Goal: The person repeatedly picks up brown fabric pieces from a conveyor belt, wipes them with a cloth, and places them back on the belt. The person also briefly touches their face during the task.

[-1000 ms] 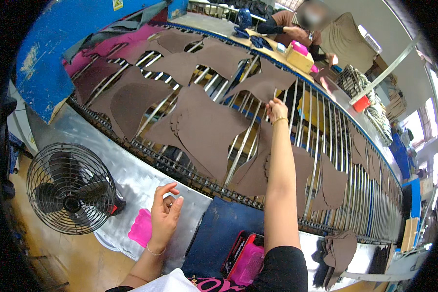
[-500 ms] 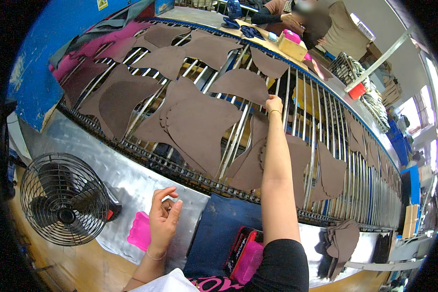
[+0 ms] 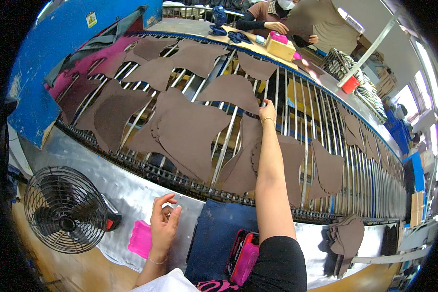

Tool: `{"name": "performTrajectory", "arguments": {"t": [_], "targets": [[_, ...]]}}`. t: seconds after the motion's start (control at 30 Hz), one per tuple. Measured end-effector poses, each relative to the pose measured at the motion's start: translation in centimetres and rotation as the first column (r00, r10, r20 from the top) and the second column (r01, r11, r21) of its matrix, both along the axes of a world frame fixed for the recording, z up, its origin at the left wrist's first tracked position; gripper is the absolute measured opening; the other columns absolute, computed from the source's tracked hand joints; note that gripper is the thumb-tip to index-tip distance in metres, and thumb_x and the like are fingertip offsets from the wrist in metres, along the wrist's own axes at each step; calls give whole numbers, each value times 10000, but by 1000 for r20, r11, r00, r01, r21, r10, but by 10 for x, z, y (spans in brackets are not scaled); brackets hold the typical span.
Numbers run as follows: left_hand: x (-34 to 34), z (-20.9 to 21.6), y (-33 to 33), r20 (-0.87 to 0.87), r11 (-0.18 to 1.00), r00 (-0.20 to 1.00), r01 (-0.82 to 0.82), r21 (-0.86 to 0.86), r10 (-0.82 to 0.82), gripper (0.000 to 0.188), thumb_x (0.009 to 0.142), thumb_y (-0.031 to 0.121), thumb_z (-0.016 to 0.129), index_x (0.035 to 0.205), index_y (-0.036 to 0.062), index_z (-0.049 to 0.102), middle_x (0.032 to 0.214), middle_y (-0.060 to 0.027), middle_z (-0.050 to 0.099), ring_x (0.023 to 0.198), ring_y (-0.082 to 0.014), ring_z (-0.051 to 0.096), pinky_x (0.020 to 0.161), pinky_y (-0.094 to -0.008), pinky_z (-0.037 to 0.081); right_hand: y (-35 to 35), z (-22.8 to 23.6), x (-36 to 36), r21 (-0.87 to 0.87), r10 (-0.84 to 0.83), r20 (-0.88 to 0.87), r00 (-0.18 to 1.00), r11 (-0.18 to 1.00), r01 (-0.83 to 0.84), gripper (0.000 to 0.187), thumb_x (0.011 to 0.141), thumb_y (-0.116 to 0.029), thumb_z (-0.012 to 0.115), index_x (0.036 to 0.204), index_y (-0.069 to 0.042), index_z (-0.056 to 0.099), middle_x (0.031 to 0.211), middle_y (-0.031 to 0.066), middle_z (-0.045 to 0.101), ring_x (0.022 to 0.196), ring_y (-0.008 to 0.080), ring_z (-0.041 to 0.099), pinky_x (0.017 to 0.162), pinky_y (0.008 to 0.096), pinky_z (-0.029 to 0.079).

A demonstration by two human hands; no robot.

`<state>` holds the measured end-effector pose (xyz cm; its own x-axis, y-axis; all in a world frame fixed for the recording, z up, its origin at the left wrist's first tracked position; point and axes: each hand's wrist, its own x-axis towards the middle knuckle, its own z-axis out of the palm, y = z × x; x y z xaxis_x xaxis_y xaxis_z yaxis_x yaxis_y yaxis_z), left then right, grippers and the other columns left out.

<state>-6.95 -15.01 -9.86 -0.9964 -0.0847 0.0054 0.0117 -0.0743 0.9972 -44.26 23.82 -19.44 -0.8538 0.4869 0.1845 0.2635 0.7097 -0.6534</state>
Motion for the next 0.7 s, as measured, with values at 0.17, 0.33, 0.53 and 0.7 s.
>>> {"name": "performTrajectory", "arguments": {"t": [0.17,0.33,0.53,0.7], "targets": [[3,6,1,-5,999,1000,14,-29,-14,346,875,40,625,1211,62,547,1025,-45,501,635,-28,466,562,-167,380,-2,-5,2,-12,-31,13,999,999,31,570,694,-45,671,1246,-101,543,986,102,696,946,243,660,856,346,508],[5,4,7,-21,998,999,33,-44,-34,351,874,43,626,1214,64,543,1028,-44,502,636,-33,466,564,-170,377,4,6,17,21,76,-111,991,997,-74,528,715,-119,716,1216,-76,557,1062,168,647,1009,318,617,874,405,488],[12,3,9,-31,998,999,35,-49,-36,345,874,51,629,1209,61,547,1035,-45,508,631,-35,459,566,-171,373,-22,74,86,302,396,147,907,855,-422,347,761,-132,678,1102,-88,634,1113,188,586,1075,337,558,948,400,441],[10,4,19,-89,979,993,56,-197,-75,204,860,73,647,1061,38,638,1007,-57,526,653,-84,510,560,-206,407,-14,84,179,440,433,259,863,742,-505,156,816,-169,646,956,-108,678,1044,95,591,1024,296,560,872,426,452]]}}
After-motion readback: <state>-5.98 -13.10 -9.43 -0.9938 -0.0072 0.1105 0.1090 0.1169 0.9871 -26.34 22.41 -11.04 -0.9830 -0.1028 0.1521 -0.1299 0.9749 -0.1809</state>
